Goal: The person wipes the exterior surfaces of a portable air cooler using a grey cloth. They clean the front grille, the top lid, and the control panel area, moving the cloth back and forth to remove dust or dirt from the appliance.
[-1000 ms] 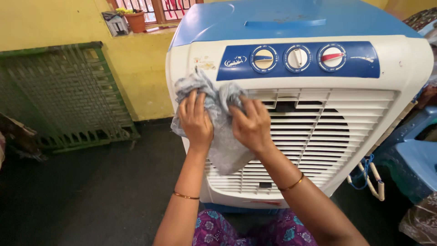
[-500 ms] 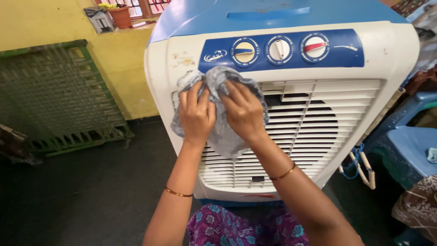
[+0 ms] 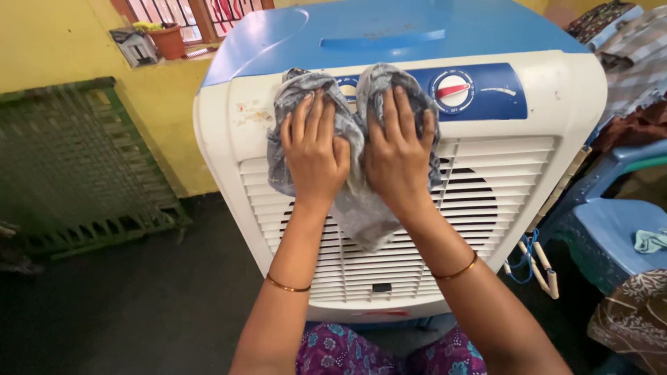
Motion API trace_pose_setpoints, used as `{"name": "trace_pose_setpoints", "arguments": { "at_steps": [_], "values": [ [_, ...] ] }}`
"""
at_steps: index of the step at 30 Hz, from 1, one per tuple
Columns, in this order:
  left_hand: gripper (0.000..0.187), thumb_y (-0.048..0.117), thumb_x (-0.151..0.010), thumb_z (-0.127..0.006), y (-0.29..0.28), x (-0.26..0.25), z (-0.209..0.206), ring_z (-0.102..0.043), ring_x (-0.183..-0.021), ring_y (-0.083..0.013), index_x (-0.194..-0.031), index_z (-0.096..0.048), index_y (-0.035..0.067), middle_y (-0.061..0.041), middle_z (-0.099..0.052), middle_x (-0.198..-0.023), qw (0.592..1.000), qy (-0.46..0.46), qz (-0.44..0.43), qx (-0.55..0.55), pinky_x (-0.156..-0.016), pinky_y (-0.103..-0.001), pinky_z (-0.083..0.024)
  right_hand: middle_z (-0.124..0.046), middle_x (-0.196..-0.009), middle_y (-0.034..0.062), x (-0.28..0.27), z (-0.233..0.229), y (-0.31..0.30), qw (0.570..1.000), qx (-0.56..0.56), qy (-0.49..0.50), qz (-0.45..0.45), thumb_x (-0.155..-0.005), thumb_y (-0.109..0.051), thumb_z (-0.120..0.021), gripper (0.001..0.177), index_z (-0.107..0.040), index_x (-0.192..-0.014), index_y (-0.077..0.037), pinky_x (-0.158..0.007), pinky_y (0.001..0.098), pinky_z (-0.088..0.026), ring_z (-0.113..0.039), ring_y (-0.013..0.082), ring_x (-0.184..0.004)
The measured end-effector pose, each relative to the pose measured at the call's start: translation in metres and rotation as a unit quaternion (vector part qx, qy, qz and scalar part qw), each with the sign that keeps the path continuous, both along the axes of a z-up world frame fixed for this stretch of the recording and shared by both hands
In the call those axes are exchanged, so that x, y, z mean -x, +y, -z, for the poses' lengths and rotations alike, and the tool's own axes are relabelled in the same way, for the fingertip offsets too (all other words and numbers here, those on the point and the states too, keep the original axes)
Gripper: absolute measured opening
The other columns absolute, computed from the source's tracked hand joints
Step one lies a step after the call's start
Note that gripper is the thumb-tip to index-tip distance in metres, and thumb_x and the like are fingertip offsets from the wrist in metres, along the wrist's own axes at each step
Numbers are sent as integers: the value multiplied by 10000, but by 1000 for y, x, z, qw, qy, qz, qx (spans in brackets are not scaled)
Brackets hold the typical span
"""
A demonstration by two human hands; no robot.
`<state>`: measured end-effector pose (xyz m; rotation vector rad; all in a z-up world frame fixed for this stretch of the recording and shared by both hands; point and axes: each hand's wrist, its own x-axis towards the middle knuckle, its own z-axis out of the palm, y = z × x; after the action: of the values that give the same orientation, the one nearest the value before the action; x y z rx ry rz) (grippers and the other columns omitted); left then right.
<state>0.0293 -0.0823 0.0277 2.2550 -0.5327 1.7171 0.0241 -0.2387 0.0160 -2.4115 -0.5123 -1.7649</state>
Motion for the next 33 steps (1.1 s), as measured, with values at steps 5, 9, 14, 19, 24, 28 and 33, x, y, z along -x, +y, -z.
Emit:
{"name": "trace_pose_setpoints", "arguments": {
  "at_steps": [5,9,14,19,24,28,33],
  "values": [
    [473,157,-875,-607,5,2,25,-510,-1378,-339,-1324,-667,22,-145,-587,-1466,999,1,-12,-32,-1158,-516,-361,-598,-1415,205,5,22,-2,998,2,-32,-59,-906,-134,-649,307,-734,-1181,-26,-1070,508,-419,-543,355,-1361],
    [547,162,-858,-618,12,0,21,-486,-1389,-346,-1381,-631,1,-152,-562,-1493,1000,22,-7,-12,-1130,-501,-363,-650,-1261,131,11,4,-9,977,-99,10,-187,-892,-23,-650,253,-759,-1115,-74,-990,414,-522,-613,297,-1182],
    [610,169,-791,-629,16,1,4,-422,-1429,-355,-1388,-626,46,-128,-551,-1491,999,25,-35,11,-1158,-534,-310,-599,-1244,188,8,-32,30,989,-22,-30,-145,-835,-53,-684,337,-788,-1153,-97,-834,421,-485,-569,339,-1112],
    [637,189,-806,-640,22,3,10,-399,-1447,-354,-1437,-595,111,-122,-508,-1519,999,35,-30,-2,-1194,-622,-234,-589,-1208,157,14,-28,17,994,-11,-45,-97,-838,-103,-701,288,-791,-1111,-120,-878,468,-460,-558,326,-1129],
    [665,174,-794,-634,23,-4,25,-384,-1461,-383,-1451,-554,108,-151,-478,-1533,1000,19,4,0,-1217,-660,-204,-603,-1244,166,4,-36,-6,991,-107,37,-67,-939,-48,-644,163,-746,-1065,-64,-1003,449,-460,-556,331,-1189],
    [691,169,-780,-627,27,-12,37,-389,-1468,-391,-1461,-544,88,-155,-476,-1537,1000,17,20,-5,-1222,-650,-224,-626,-1325,178,-18,-67,5,983,-39,-15,-181,-932,-63,-623,278,-770,-1168,-75,-1058,502,-402,-546,378,-1251],
    [660,168,-801,-631,32,-18,51,-409,-1457,-384,-1453,-553,101,-142,-470,-1549,1000,-5,6,-21,-1206,-634,-252,-631,-1390,166,-31,-69,8,972,-52,107,-205,-976,-201,-559,349,-740,-1233,-48,-1081,550,-351,-559,341,-1305]
  ]
}}
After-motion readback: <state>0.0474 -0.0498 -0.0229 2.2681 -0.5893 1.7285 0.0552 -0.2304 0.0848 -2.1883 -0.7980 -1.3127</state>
